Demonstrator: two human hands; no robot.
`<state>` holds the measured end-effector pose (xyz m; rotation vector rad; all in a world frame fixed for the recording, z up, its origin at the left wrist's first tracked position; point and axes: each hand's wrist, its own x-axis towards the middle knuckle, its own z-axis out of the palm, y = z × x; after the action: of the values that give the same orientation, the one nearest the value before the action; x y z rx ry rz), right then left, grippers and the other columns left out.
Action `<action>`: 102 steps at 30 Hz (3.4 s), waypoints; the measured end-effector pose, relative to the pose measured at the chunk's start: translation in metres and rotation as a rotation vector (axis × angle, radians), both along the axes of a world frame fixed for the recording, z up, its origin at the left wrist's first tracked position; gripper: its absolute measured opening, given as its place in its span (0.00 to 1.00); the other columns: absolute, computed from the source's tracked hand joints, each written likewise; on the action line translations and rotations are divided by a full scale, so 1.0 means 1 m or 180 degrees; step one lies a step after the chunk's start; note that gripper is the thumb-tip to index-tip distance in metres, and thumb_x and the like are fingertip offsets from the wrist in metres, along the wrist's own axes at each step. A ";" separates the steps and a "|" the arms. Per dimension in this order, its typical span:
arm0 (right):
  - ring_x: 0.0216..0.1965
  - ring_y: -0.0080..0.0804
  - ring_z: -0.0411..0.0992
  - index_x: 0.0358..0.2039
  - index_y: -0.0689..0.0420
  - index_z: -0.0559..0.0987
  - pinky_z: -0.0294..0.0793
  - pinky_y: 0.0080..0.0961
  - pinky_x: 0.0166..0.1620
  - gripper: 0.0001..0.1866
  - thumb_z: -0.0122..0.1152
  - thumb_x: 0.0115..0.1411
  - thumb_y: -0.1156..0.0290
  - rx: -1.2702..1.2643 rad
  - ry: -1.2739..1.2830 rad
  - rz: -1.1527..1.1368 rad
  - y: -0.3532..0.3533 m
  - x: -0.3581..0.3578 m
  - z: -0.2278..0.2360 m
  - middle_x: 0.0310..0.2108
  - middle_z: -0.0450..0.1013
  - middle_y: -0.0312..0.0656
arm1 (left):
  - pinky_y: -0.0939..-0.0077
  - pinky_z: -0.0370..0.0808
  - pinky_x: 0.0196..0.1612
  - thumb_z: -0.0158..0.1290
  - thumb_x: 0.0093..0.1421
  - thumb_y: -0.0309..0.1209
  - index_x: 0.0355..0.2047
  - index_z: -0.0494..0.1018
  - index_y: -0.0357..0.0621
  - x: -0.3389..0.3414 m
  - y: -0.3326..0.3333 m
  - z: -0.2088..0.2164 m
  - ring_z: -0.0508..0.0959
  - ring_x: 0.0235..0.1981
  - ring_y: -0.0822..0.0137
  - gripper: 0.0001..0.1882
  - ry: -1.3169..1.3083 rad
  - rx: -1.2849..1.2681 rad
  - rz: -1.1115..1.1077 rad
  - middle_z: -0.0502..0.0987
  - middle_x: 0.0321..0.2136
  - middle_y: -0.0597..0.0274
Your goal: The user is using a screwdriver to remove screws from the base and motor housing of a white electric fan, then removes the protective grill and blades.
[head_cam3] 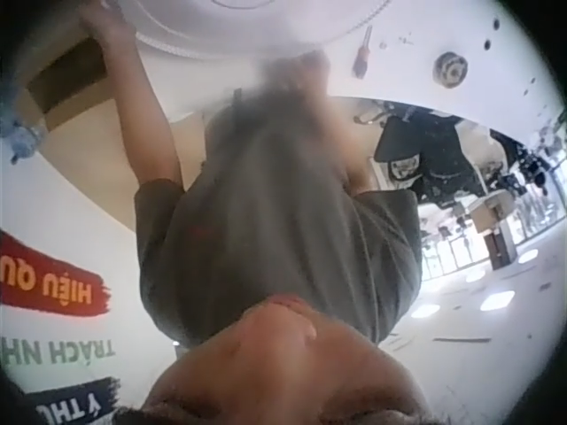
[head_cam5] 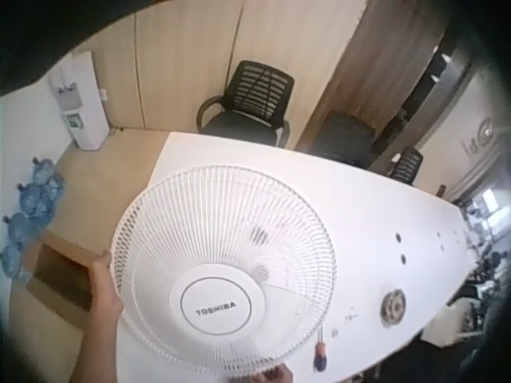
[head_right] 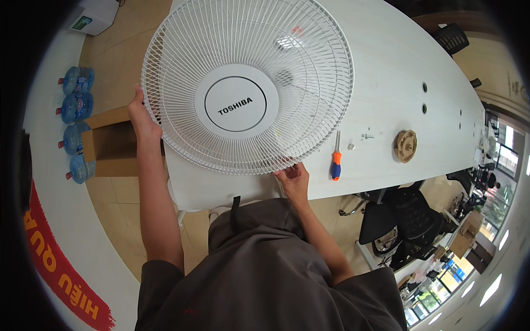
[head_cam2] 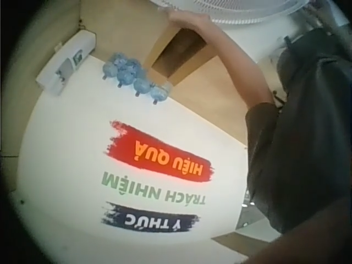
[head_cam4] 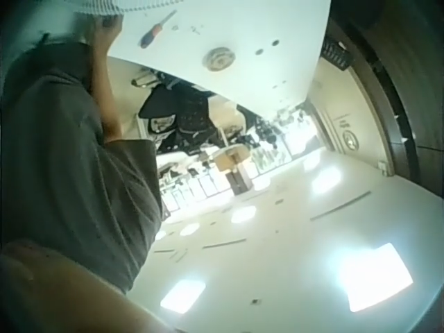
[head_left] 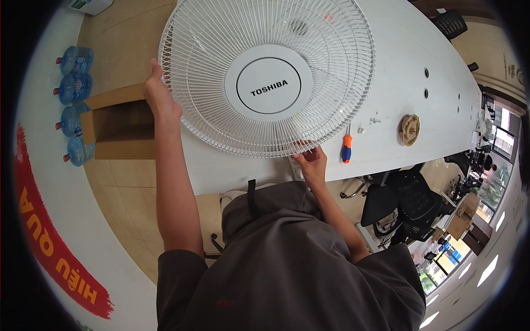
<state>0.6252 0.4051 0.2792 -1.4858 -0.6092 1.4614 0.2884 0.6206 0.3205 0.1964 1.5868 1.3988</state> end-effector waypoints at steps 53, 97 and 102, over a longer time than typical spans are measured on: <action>0.27 0.22 0.75 0.41 0.65 0.75 0.74 0.20 0.31 0.22 0.74 0.51 0.68 -0.0557 -0.1871 0.1245 0.001 0.004 0.004 0.27 0.77 0.40 | 0.69 0.69 0.54 0.37 0.72 0.39 0.53 0.71 0.32 0.006 0.004 0.007 0.75 0.48 0.64 0.23 -0.0375 0.0154 0.0081 0.75 0.50 0.56; 0.34 0.26 0.75 0.40 0.64 0.73 0.75 0.23 0.40 0.23 0.75 0.47 0.72 -0.0051 -0.1637 0.0135 0.074 0.059 0.065 0.33 0.78 0.42 | 0.67 0.64 0.59 0.55 0.58 0.61 0.58 0.58 0.22 0.012 -0.033 -0.028 0.69 0.56 0.57 0.49 0.0905 0.0347 -0.0477 0.69 0.54 0.43; 0.38 0.27 0.76 0.43 0.65 0.71 0.78 0.24 0.41 0.25 0.75 0.48 0.73 0.0008 -0.1819 0.0264 0.067 0.056 0.058 0.36 0.77 0.44 | 0.72 0.66 0.56 0.52 0.64 0.53 0.55 0.66 0.30 0.005 -0.034 -0.038 0.71 0.52 0.65 0.35 0.0793 0.0303 -0.0494 0.72 0.51 0.54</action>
<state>0.6809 0.4725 0.3371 -1.9066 -1.0210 1.0831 0.2931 0.5862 0.2826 0.5580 1.6673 1.3693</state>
